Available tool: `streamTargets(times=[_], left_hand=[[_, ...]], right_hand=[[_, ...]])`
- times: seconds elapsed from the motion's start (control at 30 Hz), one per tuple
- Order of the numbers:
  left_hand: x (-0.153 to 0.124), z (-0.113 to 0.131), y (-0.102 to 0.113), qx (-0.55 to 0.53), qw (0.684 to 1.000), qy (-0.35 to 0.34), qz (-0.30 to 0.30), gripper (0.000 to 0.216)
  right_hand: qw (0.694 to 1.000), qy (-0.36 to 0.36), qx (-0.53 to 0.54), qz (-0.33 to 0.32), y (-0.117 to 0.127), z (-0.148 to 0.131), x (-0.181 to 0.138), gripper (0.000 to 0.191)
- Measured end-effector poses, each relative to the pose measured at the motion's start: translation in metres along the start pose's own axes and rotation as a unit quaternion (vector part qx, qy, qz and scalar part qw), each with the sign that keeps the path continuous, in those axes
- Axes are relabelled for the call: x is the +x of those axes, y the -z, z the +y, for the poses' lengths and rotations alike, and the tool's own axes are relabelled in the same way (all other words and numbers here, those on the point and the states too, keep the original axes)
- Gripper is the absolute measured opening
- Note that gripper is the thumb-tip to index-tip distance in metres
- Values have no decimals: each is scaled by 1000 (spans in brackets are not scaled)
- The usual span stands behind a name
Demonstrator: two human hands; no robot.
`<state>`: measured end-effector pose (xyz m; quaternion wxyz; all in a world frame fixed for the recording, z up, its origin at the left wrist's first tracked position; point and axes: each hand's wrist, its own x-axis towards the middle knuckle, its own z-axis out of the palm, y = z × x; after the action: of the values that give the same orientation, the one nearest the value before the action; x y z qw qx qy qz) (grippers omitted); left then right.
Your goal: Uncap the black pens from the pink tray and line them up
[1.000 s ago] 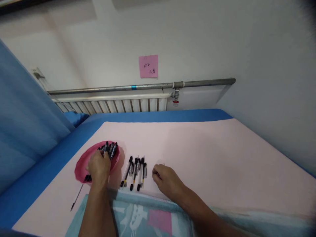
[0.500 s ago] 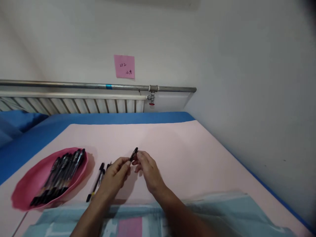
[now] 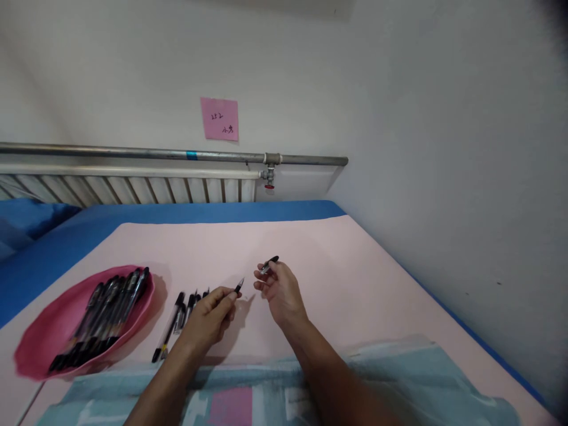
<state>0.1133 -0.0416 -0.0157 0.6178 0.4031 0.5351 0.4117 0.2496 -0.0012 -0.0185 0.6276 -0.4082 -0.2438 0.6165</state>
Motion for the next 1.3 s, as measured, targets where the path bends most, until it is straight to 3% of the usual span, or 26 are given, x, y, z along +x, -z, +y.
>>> streamTargets(times=[0.17, 0.33, 0.43, 0.53, 0.63, 0.83, 1.07, 1.3], left_hand=[[-1, 3, 3, -62, 998, 6, 6, 32], [0, 0, 7, -124, 992, 4, -6, 29], [3, -2, 8, -182, 982, -33, 22, 28], [7, -4, 7, -246, 965, -67, 64, 26], [8, -6, 5, -279, 956, -58, 71, 24], [7, 0, 14, -310, 949, -34, 38, 23], [3, 12, 27, -318, 945, -71, 18, 23], [6, 5, 31, -331, 940, -82, 21, 12]], right_hand=[[999, -38, -21, -19, -1, -1, -3, 21], [986, -99, -116, -71, -5, 5, -12, 18], [974, -121, -164, -100, -9, 9, -21, 12], [952, -109, -243, -149, -13, 16, -30, 8], [925, -70, -307, -215, -17, 23, -37, 6], [911, -92, -301, -266, -18, 21, -42, 10], [888, -156, -261, -345, -14, 12, -41, 20], [882, -162, -277, -346, -9, 13, -39, 19]])
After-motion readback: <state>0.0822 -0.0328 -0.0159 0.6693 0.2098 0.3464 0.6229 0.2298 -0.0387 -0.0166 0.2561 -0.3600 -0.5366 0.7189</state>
